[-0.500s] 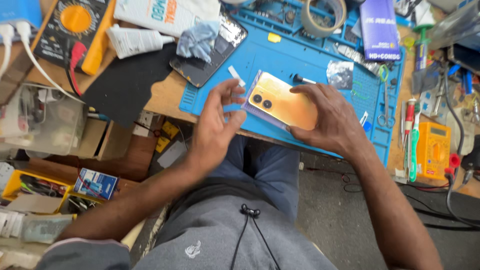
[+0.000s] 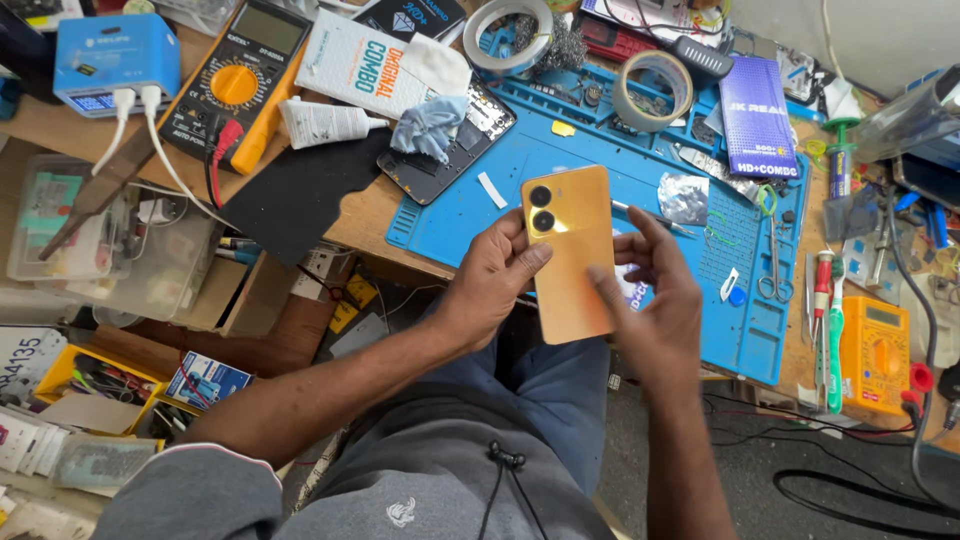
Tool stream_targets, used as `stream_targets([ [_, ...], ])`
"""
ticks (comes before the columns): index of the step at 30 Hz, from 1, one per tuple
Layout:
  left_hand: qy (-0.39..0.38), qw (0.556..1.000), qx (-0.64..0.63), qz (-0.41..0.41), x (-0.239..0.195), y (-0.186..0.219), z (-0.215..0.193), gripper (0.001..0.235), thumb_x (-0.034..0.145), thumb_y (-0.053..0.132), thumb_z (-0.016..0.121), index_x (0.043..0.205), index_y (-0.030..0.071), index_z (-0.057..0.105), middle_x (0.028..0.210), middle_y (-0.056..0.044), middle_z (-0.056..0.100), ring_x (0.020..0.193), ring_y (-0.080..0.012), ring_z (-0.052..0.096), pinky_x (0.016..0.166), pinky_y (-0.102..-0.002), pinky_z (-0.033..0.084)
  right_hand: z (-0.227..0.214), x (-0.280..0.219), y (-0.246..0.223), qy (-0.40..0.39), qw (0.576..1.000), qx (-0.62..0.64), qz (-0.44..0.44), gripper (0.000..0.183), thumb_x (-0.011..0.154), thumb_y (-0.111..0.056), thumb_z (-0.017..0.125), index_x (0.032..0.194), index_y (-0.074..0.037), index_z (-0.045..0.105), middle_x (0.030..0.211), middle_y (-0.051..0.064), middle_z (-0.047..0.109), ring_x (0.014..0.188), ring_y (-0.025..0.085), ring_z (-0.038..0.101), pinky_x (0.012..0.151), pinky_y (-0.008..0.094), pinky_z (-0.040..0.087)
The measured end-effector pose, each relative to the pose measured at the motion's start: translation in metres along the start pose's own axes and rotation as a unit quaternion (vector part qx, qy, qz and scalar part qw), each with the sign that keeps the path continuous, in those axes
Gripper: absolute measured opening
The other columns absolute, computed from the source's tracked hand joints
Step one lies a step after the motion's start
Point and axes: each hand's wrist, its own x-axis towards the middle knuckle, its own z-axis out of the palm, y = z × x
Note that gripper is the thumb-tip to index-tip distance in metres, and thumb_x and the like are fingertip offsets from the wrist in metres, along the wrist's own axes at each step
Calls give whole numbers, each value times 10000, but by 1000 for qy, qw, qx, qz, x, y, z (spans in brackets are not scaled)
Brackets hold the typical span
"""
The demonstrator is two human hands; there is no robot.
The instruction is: The person cleans the back of an orange smartphone with a white cloth, then places a black screen protector on the front. They wrap multiple green rubber bands around the device to hold the protector in place, adjusting them to form a grid pattern.
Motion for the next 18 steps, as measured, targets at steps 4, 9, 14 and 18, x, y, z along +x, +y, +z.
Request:
stream_targets([
  [4, -58, 996, 61, -21, 1, 8, 0, 411, 1052, 39, 531, 1454, -26, 471, 1304, -117, 672, 1198, -139, 632, 1055, -305, 512, -5, 21, 21, -40, 951, 300, 65, 456, 951, -36, 716, 1374, 82, 593, 1090, 115, 739, 978, 133, 716, 882, 265, 590],
  [9, -91, 987, 126, -46, 3, 20, 5, 398, 1038, 56, 517, 1426, -17, 465, 1302, -114, 679, 1195, -141, 643, 1032, -300, 520, -6, 22, 30, -28, 943, 324, 69, 265, 933, 1, 739, 1178, 92, 697, 1001, 111, 754, 875, 118, 717, 811, 260, 589],
  [14, -66, 982, 173, -27, 12, 32, 4, 306, 1083, 111, 506, 1352, -32, 537, 1216, -108, 709, 1099, -128, 667, 940, -304, 566, -4, 15, 36, -11, 951, 305, 57, 209, 920, -35, 762, 1101, 59, 712, 931, 101, 758, 828, 105, 720, 773, 248, 604],
  [18, -66, 978, 194, -27, 14, 32, 6, 271, 1086, 115, 507, 1305, -35, 562, 1164, -103, 732, 1037, -113, 692, 878, -290, 600, -3, 10, 34, -3, 952, 304, 47, 210, 922, -57, 771, 1096, 46, 715, 922, 102, 749, 812, 98, 713, 748, 232, 597],
])
